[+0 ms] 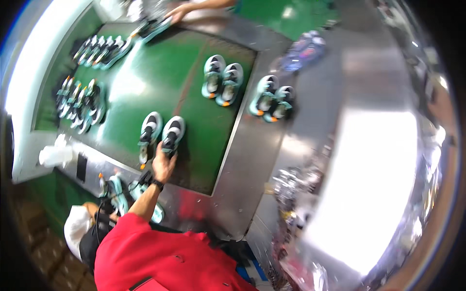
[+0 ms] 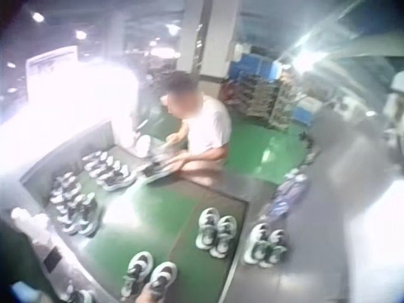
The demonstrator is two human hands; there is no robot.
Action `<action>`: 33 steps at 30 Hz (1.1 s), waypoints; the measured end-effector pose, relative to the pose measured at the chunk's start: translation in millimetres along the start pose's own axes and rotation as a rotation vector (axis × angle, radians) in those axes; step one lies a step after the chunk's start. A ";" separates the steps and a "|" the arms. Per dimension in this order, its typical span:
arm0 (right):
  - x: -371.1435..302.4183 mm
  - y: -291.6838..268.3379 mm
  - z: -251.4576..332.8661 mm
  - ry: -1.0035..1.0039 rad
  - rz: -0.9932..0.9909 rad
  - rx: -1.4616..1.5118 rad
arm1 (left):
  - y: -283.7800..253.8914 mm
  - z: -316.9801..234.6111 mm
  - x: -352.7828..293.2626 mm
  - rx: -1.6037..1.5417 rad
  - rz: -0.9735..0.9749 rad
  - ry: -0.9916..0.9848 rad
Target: Operating a press machine and organizing shoes on a conveyor belt in a factory setting.
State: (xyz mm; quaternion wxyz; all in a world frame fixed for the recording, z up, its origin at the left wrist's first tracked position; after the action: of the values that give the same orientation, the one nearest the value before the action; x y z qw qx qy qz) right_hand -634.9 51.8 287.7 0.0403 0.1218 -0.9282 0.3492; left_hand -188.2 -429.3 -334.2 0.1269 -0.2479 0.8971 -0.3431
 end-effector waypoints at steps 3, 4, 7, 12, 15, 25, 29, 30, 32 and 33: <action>-30.5 58.3 -38.1 -0.087 -0.336 0.132 | -2.0 3.6 -13.2 -0.010 -0.040 0.154; -46.5 64.4 -47.4 -0.025 -0.340 0.191 | 3.6 1.0 -9.4 -0.048 0.013 0.076; -104.9 13.3 -20.8 0.068 -0.271 0.311 | 13.2 20.3 -8.4 -0.019 0.148 0.036; -227.4 -53.4 -61.0 0.236 -0.304 0.445 | -11.9 -40.5 -41.8 0.086 -0.048 0.409; -346.6 -105.1 -95.7 0.410 -0.352 0.671 | 27.7 -116.1 -99.0 -0.796 0.343 0.447; -776.6 -123.4 -50.6 0.924 -0.382 1.359 | -19.2 -485.2 -432.3 -1.399 1.686 0.628; -917.8 -94.7 12.5 1.396 -0.124 1.407 | -42.8 -496.5 -584.8 -1.272 2.169 0.696; -955.0 -92.5 25.6 1.525 -0.073 1.316 | -46.4 -478.2 -622.0 -1.186 2.154 0.674; -1039.1 -95.0 51.8 1.701 -0.298 1.365 | -40.3 -438.9 -693.9 -1.055 2.418 0.322; -1080.6 -94.3 68.5 1.754 -0.478 1.400 | -40.6 -420.8 -731.9 -0.970 2.512 0.103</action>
State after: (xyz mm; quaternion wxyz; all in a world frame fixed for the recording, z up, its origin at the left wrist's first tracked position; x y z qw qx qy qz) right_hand 434.8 152.0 123.4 0.6621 0.0056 -0.1358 0.7370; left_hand 277.3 166.5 43.6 0.2194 0.7288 0.5494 0.3448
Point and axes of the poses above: each hand's wrist, its own x-axis towards the middle knuckle, its own y-axis out of the palm, z = x × y, the point moved 8 cm from there along x, towards the middle knuckle, and after that the axes turned 11 degrees about y, right-handed, at the moved point
